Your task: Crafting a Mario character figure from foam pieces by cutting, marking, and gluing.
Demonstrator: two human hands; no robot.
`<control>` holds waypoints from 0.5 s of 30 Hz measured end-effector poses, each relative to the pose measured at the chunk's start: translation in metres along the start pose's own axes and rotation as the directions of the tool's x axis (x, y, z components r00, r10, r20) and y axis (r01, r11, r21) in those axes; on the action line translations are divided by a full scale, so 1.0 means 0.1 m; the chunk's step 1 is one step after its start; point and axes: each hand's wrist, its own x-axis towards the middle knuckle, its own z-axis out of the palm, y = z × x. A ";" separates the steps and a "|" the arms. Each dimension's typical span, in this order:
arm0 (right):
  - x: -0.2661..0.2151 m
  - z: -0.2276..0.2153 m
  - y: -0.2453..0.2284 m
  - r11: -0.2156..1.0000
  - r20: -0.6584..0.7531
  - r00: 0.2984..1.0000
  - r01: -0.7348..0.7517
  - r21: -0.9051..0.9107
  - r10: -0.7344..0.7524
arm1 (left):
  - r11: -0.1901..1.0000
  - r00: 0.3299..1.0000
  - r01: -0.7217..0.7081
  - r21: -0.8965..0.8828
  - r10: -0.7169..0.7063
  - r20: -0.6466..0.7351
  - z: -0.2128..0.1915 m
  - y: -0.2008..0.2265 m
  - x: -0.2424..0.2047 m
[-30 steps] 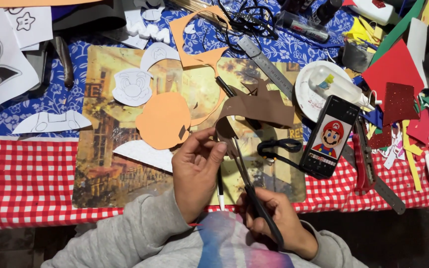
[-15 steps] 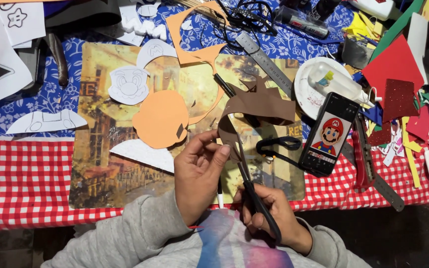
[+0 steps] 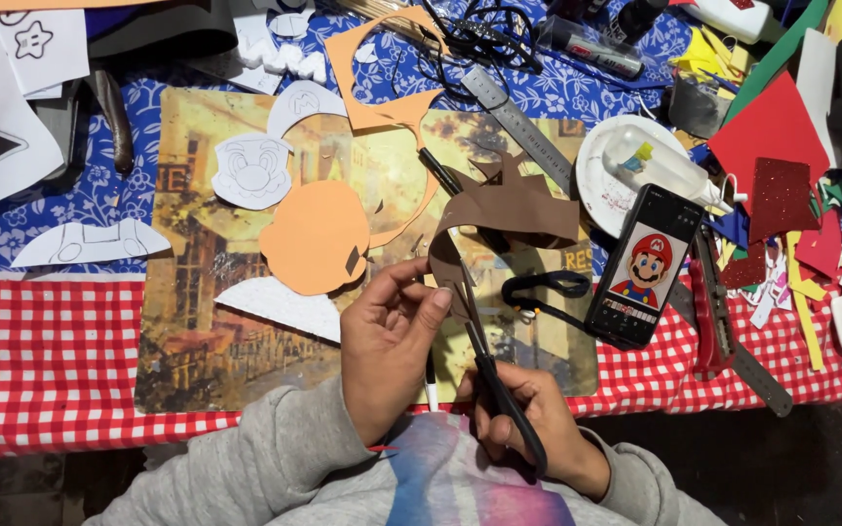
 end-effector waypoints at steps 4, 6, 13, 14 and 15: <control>0.00 0.00 0.00 1.000 0.009 1.000 -0.001 -0.004 0.001 | 1.000 1.000 -0.009 -0.005 0.009 -0.001 -0.02 -0.03 0.00; 0.01 -0.02 0.03 1.000 0.010 1.000 0.003 -0.010 -0.003 | 1.000 1.000 0.010 0.011 -0.010 -0.013 -0.02 -0.02 0.00; -0.02 -0.05 0.09 0.999 -0.012 1.000 0.000 -0.040 0.000 | 1.000 1.000 0.001 0.024 -0.001 -0.021 -0.06 -0.08 0.00; -0.02 -0.05 0.08 1.000 -0.007 1.000 -0.004 -0.019 0.004 | 1.000 1.000 -0.004 0.020 0.004 -0.019 -0.06 -0.09 0.00; -0.02 -0.04 0.07 1.000 -0.003 1.000 -0.007 0.002 0.007 | 1.000 1.000 -0.009 0.017 0.009 -0.017 -0.07 -0.09 0.00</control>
